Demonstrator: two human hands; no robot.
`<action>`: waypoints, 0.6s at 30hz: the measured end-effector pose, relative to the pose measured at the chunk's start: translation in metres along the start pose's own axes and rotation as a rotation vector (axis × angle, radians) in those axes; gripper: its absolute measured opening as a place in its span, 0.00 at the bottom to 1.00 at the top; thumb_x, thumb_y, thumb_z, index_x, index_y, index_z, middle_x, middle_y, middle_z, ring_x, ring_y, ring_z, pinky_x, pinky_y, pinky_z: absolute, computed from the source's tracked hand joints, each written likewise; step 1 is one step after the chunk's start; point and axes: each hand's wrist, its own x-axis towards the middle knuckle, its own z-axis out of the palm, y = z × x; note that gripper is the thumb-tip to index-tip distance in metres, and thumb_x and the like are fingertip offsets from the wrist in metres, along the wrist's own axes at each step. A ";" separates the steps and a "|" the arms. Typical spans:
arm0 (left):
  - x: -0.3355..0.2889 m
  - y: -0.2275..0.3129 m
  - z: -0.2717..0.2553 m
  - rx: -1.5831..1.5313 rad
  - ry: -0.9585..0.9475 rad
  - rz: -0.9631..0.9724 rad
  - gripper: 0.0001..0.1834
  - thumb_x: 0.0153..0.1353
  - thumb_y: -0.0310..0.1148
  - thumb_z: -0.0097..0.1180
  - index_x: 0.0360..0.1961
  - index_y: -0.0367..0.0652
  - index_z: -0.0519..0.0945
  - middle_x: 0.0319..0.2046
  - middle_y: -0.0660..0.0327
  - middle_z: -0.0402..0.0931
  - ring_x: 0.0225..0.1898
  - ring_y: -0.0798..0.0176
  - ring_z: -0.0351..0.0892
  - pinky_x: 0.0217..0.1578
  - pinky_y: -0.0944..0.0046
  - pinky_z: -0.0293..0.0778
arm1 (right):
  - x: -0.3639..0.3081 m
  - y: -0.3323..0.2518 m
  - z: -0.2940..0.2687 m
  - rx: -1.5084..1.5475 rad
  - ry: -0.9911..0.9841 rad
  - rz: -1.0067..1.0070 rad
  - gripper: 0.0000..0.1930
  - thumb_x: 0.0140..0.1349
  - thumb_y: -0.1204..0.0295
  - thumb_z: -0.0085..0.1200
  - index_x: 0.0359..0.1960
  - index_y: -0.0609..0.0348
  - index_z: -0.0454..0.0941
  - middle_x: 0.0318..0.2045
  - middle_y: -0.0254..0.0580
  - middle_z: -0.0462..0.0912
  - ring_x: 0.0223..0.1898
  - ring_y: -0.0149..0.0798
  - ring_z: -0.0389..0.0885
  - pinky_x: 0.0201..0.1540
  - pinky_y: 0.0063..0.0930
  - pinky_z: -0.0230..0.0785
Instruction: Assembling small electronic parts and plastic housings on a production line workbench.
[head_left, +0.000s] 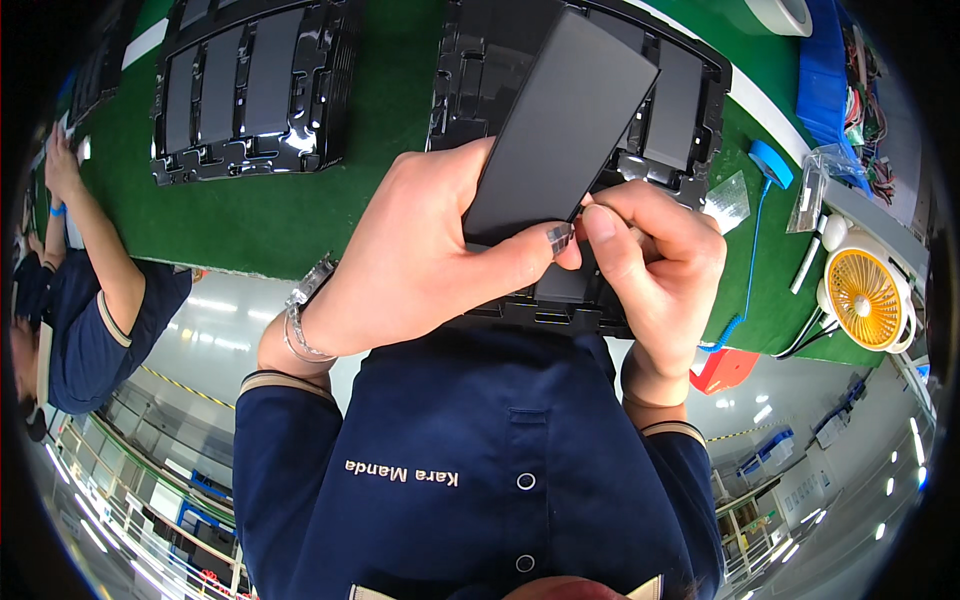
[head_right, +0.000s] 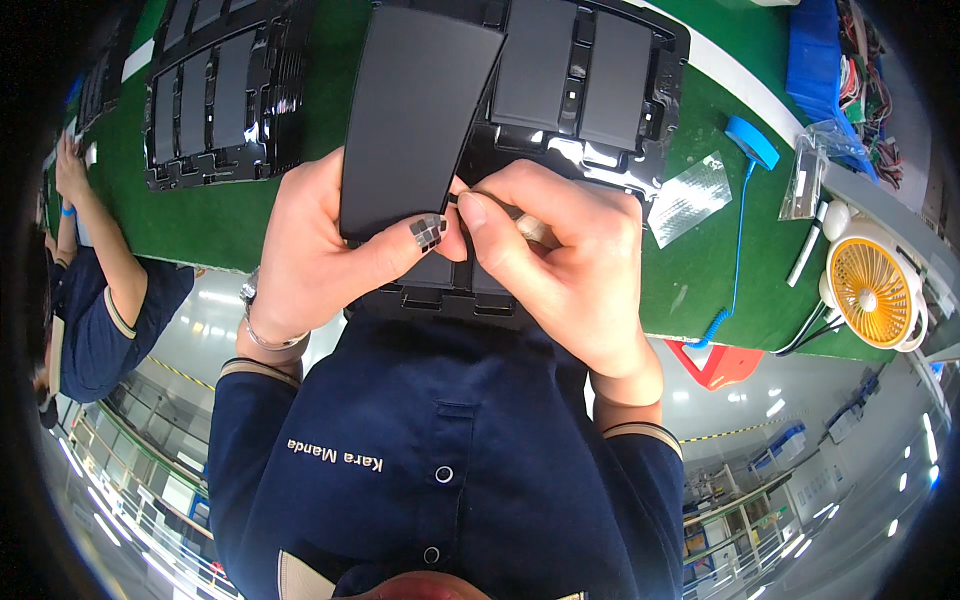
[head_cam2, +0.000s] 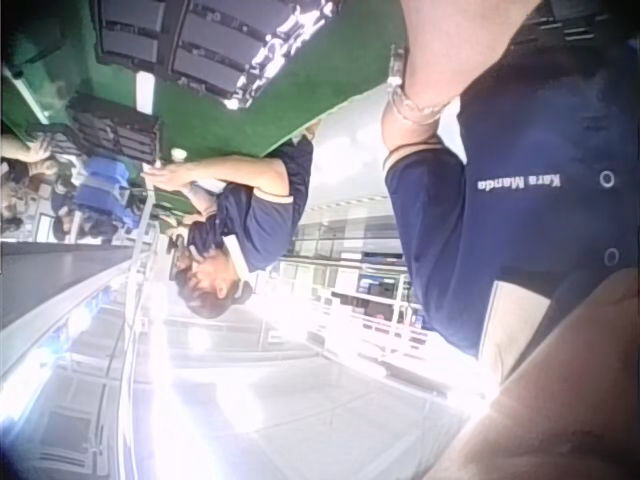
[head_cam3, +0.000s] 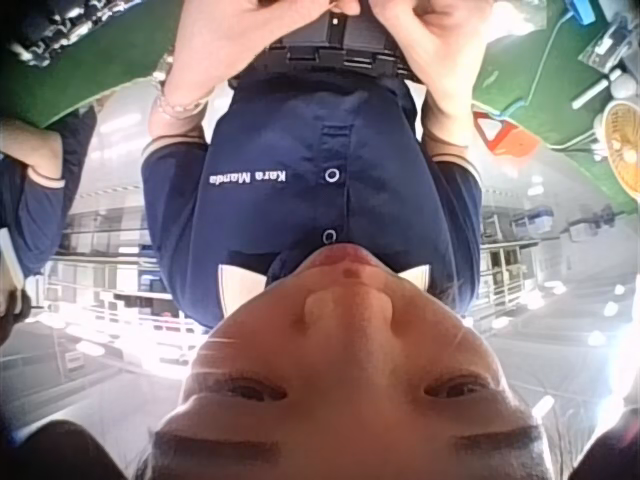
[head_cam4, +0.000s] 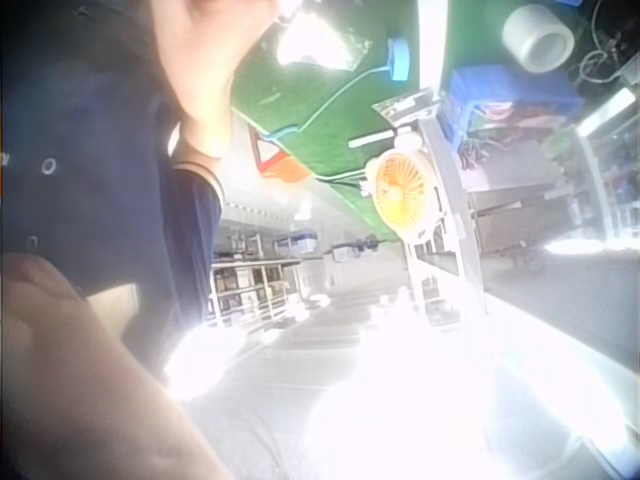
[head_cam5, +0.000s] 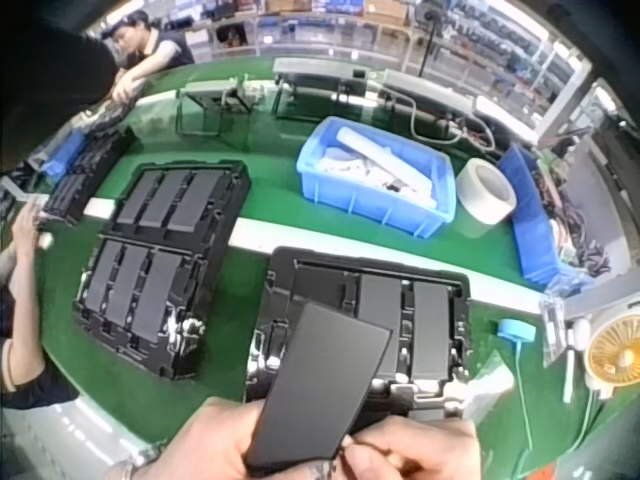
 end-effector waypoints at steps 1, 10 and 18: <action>-0.001 0.000 0.001 0.015 0.010 0.014 0.09 0.60 0.19 0.55 0.42 0.32 0.79 0.31 0.57 0.83 0.35 0.69 0.83 0.39 0.70 0.78 | 0.000 -0.001 0.000 -0.020 0.002 0.006 0.04 0.59 0.76 0.61 0.27 0.61 0.82 0.16 0.31 0.78 0.15 0.22 0.68 0.19 0.19 0.58; 0.004 -0.011 0.000 -0.092 0.090 -0.001 0.12 0.65 0.28 0.50 0.45 0.33 0.79 0.32 0.59 0.83 0.31 0.70 0.82 0.34 0.72 0.75 | 0.001 0.015 -0.003 -0.182 0.168 -0.041 0.11 0.59 0.69 0.66 0.32 0.63 0.79 0.12 0.31 0.72 0.14 0.21 0.64 0.19 0.18 0.57; 0.033 -0.011 -0.028 0.269 0.071 -0.102 0.18 0.69 0.32 0.45 0.56 0.37 0.76 0.24 0.66 0.75 0.18 0.76 0.61 0.22 0.73 0.61 | -0.002 0.021 -0.018 -0.057 0.246 0.012 0.08 0.64 0.71 0.60 0.31 0.64 0.79 0.13 0.29 0.70 0.17 0.20 0.61 0.22 0.18 0.56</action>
